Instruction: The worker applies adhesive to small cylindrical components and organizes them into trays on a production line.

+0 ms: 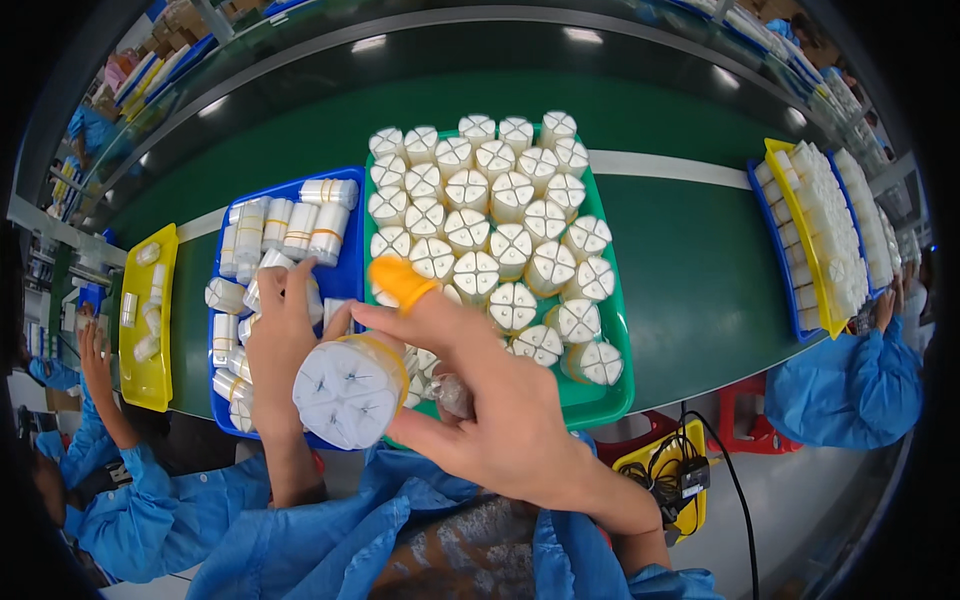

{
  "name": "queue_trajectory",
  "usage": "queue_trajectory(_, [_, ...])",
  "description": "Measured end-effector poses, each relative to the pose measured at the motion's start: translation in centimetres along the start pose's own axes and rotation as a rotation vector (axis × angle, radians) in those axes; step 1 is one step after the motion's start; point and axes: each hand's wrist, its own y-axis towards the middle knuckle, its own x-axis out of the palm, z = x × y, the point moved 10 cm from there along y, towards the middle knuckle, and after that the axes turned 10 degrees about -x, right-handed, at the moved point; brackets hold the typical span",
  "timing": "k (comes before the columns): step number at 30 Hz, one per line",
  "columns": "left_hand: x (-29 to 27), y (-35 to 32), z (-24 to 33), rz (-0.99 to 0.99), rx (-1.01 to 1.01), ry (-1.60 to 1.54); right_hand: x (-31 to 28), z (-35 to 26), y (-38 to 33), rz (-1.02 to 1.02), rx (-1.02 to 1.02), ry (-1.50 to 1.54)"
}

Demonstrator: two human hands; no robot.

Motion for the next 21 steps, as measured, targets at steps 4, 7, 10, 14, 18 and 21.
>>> queue_trajectory(4, [-2.0, -0.4, -1.4, 0.025, -0.041, -0.122, -2.3, -2.2, -0.6, -0.065, 0.086, -0.043])
queue_trajectory(7, [0.2, 0.9, -1.6, 0.076, 0.063, -0.208, -3.9, -4.3, -2.4, -0.34, 0.028, -0.579])
queue_trajectory(10, [-1.1, 0.6, -2.0, 0.149, 0.075, -0.405, -2.9, -3.1, -4.4, -0.54, 0.027, -0.818])
queue_trajectory(14, [-0.6, -1.2, -0.6, -0.102, -0.26, -1.497, -1.3, -1.3, -4.4, -0.607, 0.009, -0.902])
queue_trajectory(18, [-0.2, -2.4, 2.8, -0.356, -0.31, -1.81, -0.5, 0.0, -3.7, -0.495, -0.11, -0.918])
queue_trajectory(21, [-0.1, -2.6, 3.7, -0.434, -0.34, -1.912, 0.0, 0.3, -3.6, -0.527, -0.106, -0.907])
